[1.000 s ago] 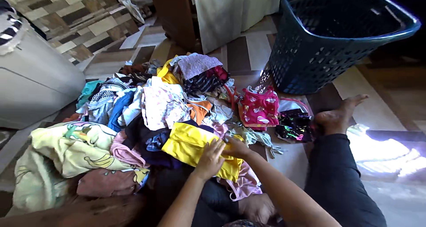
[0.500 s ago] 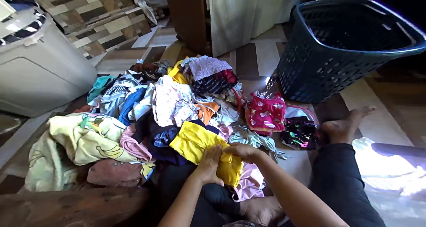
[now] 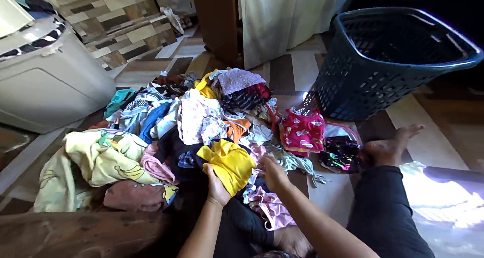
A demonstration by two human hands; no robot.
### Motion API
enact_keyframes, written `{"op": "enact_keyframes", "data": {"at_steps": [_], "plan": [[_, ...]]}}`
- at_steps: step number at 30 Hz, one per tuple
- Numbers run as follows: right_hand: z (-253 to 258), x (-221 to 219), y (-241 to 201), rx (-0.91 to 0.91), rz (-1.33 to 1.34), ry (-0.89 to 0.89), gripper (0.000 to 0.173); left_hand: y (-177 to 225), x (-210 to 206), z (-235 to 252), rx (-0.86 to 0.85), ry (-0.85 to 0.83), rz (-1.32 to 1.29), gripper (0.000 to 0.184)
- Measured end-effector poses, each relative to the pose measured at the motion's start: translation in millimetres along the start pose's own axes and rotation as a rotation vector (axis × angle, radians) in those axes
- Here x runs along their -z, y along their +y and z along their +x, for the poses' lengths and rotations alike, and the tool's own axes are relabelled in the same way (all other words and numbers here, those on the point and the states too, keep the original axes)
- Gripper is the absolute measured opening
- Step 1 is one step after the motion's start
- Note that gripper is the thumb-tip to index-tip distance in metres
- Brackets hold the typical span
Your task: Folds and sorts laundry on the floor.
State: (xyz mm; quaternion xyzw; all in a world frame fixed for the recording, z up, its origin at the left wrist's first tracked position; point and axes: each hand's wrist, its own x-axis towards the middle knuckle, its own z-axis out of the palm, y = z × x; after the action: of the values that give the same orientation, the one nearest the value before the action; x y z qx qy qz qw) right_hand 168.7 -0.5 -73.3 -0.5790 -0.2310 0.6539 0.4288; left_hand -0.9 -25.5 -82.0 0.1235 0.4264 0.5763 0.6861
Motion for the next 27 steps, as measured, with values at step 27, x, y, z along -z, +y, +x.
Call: {"op": "enact_keyframes", "data": {"at_steps": [27], "plan": [[-92, 174, -23, 0.315, 0.605, 0.280, 0.027, -110, -75, 9, 0.107, -0.777, 1.320, 0.044]]}}
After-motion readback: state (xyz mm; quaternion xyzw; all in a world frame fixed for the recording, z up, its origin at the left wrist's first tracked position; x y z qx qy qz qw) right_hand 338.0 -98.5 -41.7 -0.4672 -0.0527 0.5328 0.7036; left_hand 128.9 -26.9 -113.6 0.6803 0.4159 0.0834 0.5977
